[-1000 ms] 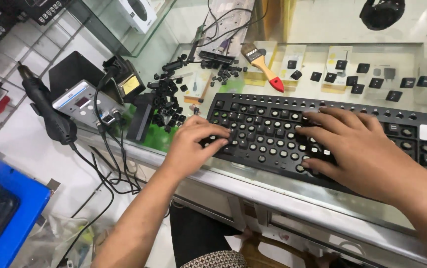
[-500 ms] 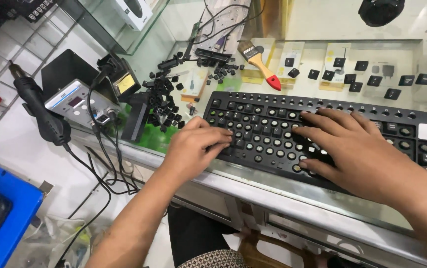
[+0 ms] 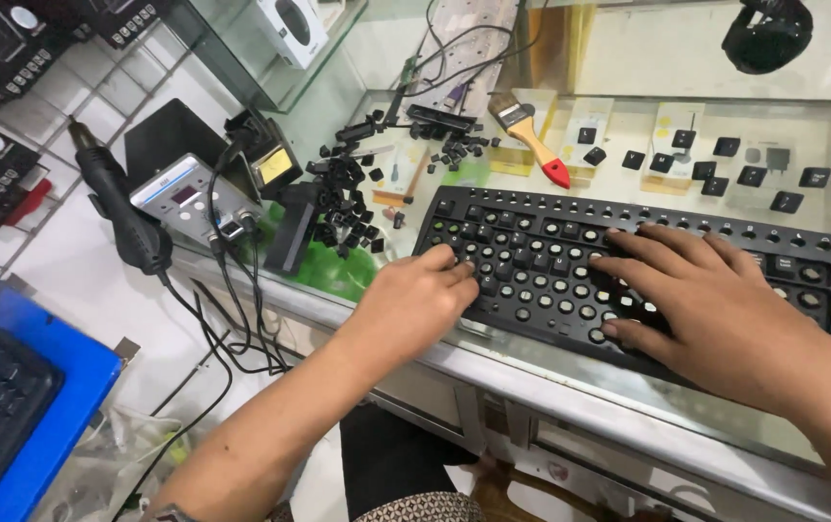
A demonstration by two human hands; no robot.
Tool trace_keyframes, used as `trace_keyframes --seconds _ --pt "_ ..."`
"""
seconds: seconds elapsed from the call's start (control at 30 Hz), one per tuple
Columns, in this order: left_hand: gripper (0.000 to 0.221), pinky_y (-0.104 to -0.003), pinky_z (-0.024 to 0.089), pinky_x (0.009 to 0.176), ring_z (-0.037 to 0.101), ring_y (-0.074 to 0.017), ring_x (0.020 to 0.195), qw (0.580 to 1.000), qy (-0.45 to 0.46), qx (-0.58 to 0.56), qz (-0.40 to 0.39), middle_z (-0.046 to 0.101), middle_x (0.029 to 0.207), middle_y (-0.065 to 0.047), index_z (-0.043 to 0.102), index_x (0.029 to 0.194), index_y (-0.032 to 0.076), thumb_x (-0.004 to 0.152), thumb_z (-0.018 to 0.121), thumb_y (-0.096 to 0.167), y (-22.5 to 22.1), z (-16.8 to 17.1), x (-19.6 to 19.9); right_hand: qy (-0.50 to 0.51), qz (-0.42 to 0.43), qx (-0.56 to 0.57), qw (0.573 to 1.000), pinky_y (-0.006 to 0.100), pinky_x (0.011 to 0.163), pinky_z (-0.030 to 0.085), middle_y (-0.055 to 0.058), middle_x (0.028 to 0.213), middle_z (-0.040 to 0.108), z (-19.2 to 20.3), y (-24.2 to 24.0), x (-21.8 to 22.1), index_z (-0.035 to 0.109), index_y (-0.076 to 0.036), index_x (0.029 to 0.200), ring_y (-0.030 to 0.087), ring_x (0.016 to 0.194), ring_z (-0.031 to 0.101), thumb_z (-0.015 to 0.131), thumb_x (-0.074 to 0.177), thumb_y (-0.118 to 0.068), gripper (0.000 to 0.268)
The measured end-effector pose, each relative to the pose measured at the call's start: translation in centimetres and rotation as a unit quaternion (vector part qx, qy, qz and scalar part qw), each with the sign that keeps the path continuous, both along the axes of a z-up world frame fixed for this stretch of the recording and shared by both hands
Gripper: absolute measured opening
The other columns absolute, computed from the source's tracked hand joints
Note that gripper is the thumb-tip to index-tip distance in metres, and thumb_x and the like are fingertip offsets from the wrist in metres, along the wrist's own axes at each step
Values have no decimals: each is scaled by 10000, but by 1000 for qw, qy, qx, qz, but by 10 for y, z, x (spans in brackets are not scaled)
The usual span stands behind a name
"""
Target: Assembling a computer keyboard by manually picking up individual keycaps and snapping them into the correct positions on the keyboard frame.
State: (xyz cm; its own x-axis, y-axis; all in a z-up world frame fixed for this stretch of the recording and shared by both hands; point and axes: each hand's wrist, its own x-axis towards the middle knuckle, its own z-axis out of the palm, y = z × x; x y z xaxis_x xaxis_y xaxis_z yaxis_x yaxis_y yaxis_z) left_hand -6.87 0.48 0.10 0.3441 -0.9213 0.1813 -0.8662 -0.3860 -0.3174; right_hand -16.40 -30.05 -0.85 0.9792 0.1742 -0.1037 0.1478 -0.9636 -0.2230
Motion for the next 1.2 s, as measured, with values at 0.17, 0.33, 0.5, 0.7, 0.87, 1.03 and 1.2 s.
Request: trace_keyframes --seconds 0.17,0.33,0.5,0.7,0.87,1.03,1.2 --pt "160 -375 633 463 647 -196 939 998 59 -14 33 811 1107 -77 792 959 66 810 805 7 -2 8 -4 24 -20 -12 999 551 1234 195 -147 1717 223 9 3 -1 401 -462 1514 183 1599 160 569 893 -636 667" --pt "238 -419 586 1010 768 -203 1034 923 259 -221 179 795 1186 -30 779 1185 180 960 700 178 20 22 55 64 -39 -32 997 516 1218 266 -205 1723 209 16 1 2 381 -501 1524 161 1608 168 579 890 -662 684" --pt "417 -588 549 752 543 -381 1187 926 117 -103 345 680 1269 -106 679 1353 175 942 734 220 43 12 144 6 -13 20 1000 496 1183 269 -171 1664 373 9 -12 6 497 -417 1490 146 1570 270 613 875 -622 659" --pt "318 -551 567 601 607 -379 1054 939 82 -40 333 757 1008 -149 794 1143 146 930 610 -3 37 1 167 25 -9 30 999 483 1164 298 -180 1664 375 13 -14 6 478 -408 1510 116 1580 259 602 907 -603 646" --pt "255 -324 468 687 584 -147 844 816 393 -326 269 744 1034 2 822 1142 202 930 692 145 -2 35 115 -93 18 63 994 456 1032 381 -111 1473 606 9 -15 9 634 -338 1381 169 1406 496 639 907 -535 514" --pt "287 -217 472 567 646 -100 746 652 610 -419 165 822 1094 -73 781 1156 123 903 734 -4 -50 31 47 -200 32 153 967 449 1008 406 -25 1211 778 14 -11 3 748 -252 1201 209 1162 673 712 910 -389 323" --pt "184 -205 489 541 647 -79 757 580 695 -424 12 765 955 -34 733 1060 89 890 797 57 -82 -9 13 -279 75 238 927 345 836 488 -14 931 768 27 -1 -4 717 -158 1040 193 863 691 796 883 -217 186"
